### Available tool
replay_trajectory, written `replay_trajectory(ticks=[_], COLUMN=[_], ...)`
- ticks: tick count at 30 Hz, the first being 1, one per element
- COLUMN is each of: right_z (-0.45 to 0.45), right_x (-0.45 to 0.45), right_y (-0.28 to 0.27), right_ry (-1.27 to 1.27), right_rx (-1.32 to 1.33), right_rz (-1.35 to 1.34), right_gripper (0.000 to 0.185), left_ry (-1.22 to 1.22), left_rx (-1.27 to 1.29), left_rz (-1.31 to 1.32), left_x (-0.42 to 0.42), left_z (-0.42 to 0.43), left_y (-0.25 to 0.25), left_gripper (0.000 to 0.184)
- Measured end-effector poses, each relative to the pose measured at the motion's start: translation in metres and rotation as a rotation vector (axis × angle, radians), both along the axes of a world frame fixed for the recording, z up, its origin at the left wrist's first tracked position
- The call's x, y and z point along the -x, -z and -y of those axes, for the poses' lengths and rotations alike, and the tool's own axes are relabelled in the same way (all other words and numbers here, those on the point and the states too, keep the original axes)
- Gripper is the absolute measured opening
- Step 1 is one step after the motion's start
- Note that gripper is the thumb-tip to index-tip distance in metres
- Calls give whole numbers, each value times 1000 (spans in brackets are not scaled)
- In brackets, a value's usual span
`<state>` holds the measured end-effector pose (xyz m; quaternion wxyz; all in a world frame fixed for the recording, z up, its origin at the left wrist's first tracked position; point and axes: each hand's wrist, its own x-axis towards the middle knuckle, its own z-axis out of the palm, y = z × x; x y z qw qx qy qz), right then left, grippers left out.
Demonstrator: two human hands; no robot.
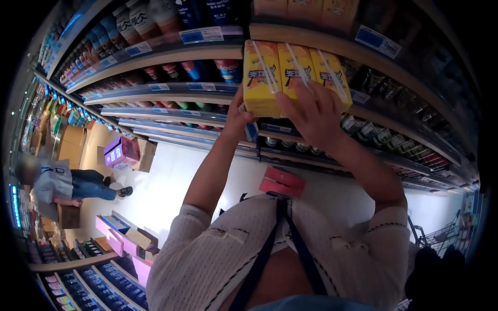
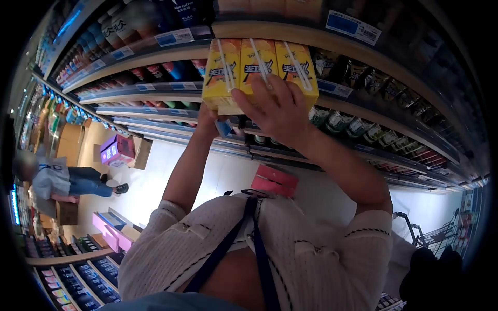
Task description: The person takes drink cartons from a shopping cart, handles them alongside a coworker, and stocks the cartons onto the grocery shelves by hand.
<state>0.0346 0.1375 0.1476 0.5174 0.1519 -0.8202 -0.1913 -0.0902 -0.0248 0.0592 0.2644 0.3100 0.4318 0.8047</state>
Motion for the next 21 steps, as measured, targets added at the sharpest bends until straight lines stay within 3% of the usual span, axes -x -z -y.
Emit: replay_trajectory(ticks=[5, 9, 12, 13, 16, 21], right_z=[-11, -8, -9, -12, -17, -22], right_x=[9, 11, 17, 22, 32, 51], right_y=[19, -14, -34, -31, -24, -11], right_ry=[99, 51, 45, 26, 5, 73], right_rx=[14, 166, 183, 100, 3, -4], right_rz=[70, 216, 279, 205, 164, 200], right_gripper=[49, 61, 58, 56, 47, 49], left_ry=[2, -128, -290, -424, -393, -466], left_rx=[92, 124, -43, 274, 111, 211], left_rz=[-3, -78, -215, -252, -201, -270], left_x=[14, 10, 29, 14, 24, 27], left_z=[-1, -13, -39, -30, -51, -54], left_y=[5, -26, -6, -35, -34, -53], left_gripper=[82, 65, 42, 40, 49, 52])
